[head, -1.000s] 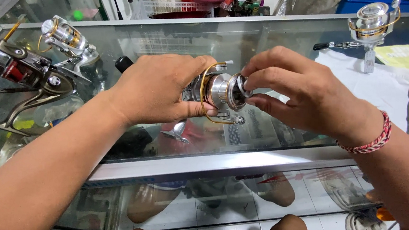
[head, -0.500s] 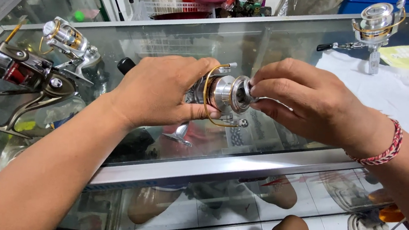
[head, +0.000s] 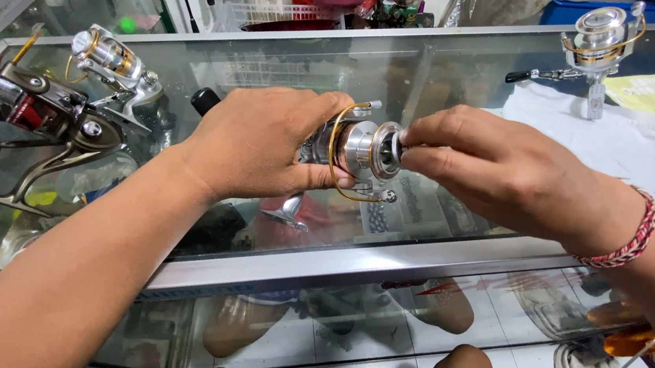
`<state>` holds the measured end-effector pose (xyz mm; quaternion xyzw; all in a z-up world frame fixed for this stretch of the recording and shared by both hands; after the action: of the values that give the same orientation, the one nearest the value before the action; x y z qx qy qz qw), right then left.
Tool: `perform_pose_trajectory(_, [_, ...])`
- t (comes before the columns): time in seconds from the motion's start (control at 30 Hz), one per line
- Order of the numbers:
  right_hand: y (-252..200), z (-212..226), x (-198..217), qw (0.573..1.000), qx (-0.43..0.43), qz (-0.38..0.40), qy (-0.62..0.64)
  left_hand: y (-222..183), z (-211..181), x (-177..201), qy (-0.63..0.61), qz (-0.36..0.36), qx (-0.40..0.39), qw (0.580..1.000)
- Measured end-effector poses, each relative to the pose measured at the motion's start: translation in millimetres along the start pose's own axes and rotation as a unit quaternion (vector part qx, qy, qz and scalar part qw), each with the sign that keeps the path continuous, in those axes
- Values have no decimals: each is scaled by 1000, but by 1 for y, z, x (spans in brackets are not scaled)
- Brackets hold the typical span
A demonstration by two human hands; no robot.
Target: Disassembling and reassembling a spinning fishing reel on a glass counter to perform maintenance or repair.
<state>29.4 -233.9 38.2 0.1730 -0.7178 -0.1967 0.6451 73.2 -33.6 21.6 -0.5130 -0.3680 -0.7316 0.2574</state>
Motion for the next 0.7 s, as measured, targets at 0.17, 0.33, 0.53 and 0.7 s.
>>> perform_pose_trajectory(0.17, [10, 13, -5, 978, 121, 59, -157, 0, 1, 0, 3, 4, 4, 1000])
perform_pose_trajectory(0.33, [15, 1, -16, 994, -20, 56, -91, -1, 1, 2, -2, 5, 8, 1000])
perform_pose_trajectory(0.53, [8, -28, -7, 955, -266, -36, 129, -1, 2, -2, 22, 26, 17, 999])
perform_pose_trajectory(0.7, [12, 8, -4, 944, 108, 73, -302, -1, 2, -1, 22, -1, -1, 1000])
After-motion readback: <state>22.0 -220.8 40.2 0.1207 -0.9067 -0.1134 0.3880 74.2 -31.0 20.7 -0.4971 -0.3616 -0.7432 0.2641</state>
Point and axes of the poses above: each hand's wrist, its own y-axis towards the middle knuckle, its own x-axis out of the back of the hand, z = x × y, the point moved 6 cm from there along y, towards the middle knuckle, and after that the axes turned 12 degrees about y, right-handed, at the moved point
